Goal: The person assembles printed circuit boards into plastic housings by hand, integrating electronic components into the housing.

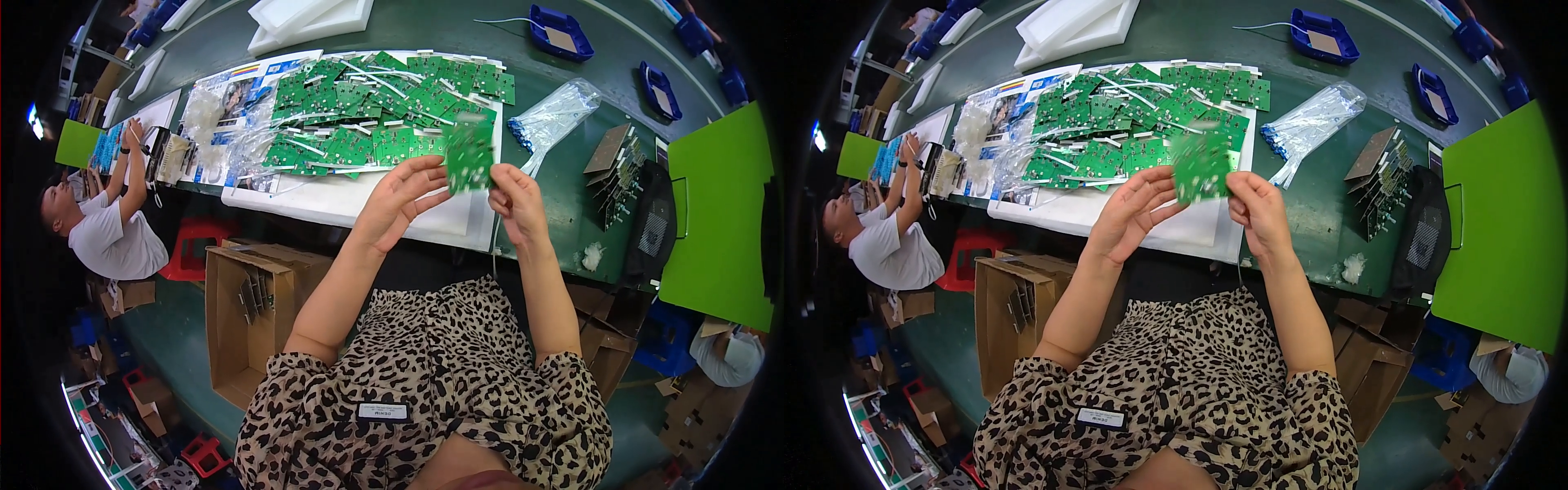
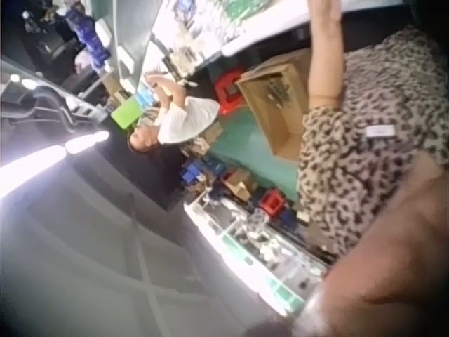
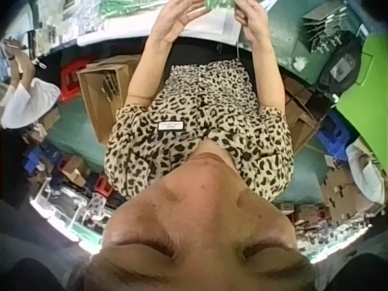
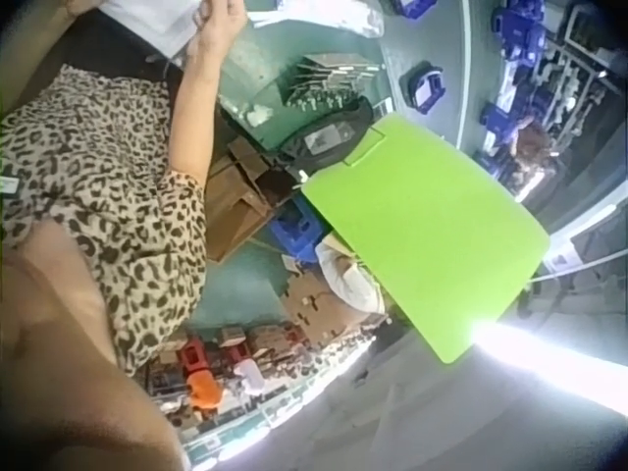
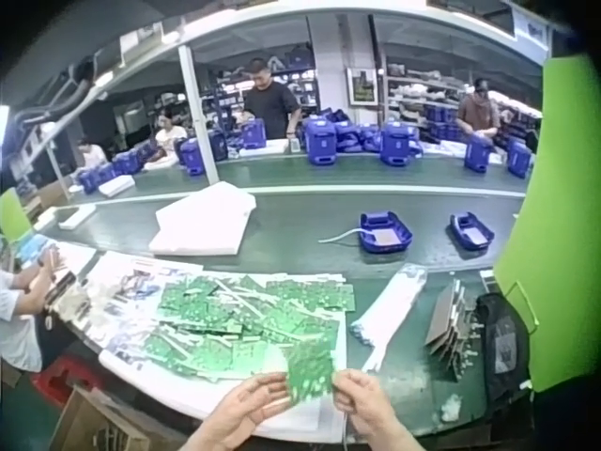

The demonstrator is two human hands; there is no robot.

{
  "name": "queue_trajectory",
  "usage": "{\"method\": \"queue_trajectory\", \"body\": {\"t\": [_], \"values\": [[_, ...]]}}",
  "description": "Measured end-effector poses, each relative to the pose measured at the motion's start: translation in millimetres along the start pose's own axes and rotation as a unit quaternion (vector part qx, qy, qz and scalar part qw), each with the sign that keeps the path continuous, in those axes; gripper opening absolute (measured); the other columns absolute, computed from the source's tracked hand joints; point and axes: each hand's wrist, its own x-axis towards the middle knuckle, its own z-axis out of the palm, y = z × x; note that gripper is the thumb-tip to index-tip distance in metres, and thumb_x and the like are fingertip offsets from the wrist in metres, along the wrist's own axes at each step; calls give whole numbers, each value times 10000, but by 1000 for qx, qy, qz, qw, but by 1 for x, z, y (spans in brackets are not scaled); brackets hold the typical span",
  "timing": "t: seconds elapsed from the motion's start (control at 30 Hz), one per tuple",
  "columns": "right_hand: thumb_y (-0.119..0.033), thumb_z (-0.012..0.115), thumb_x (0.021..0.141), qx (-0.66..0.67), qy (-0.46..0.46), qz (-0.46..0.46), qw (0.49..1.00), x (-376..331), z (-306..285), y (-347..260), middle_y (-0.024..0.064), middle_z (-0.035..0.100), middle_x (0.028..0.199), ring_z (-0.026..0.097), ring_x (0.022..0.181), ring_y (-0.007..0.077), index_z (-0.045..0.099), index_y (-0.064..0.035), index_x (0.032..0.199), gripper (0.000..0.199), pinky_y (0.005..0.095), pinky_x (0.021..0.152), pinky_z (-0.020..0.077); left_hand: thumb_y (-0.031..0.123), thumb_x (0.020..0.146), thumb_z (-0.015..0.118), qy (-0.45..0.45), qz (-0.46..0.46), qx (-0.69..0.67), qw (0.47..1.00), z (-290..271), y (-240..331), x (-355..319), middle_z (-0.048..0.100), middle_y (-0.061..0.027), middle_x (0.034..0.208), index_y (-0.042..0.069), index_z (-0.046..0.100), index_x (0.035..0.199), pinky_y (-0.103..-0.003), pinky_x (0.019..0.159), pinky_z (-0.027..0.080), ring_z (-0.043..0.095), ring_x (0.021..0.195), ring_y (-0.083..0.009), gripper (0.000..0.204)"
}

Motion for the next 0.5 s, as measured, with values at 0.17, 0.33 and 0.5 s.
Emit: {"method": "queue_trajectory", "body": {"t": [0.17,0.33,0.5], "values": [[-117,550,867,163,90,-40,982,5,31,19,-25,482,648,399,530,35,570,-6,865,113,172,435,298,102,862,544,74,225,145,961,31,-44,8,529,-77,1125,-2,440,1190,-325,978,349,495,1072,-162,360],[-125,561,861,145,58,-39,987,-4,47,32,-30,449,582,394,515,38,580,-9,850,118,185,433,293,116,914,463,111,255,64,958,29,-40,17,568,-13,930,16,532,1003,-227,765,404,504,841,-61,151],[-97,594,817,-357,10,-235,904,-14,19,20,12,540,628,428,542,36,620,10,806,111,180,457,320,116,911,470,154,243,110,951,9,-20,13,570,5,873,3,545,1005,-179,675,396,493,769,-26,165]]}}
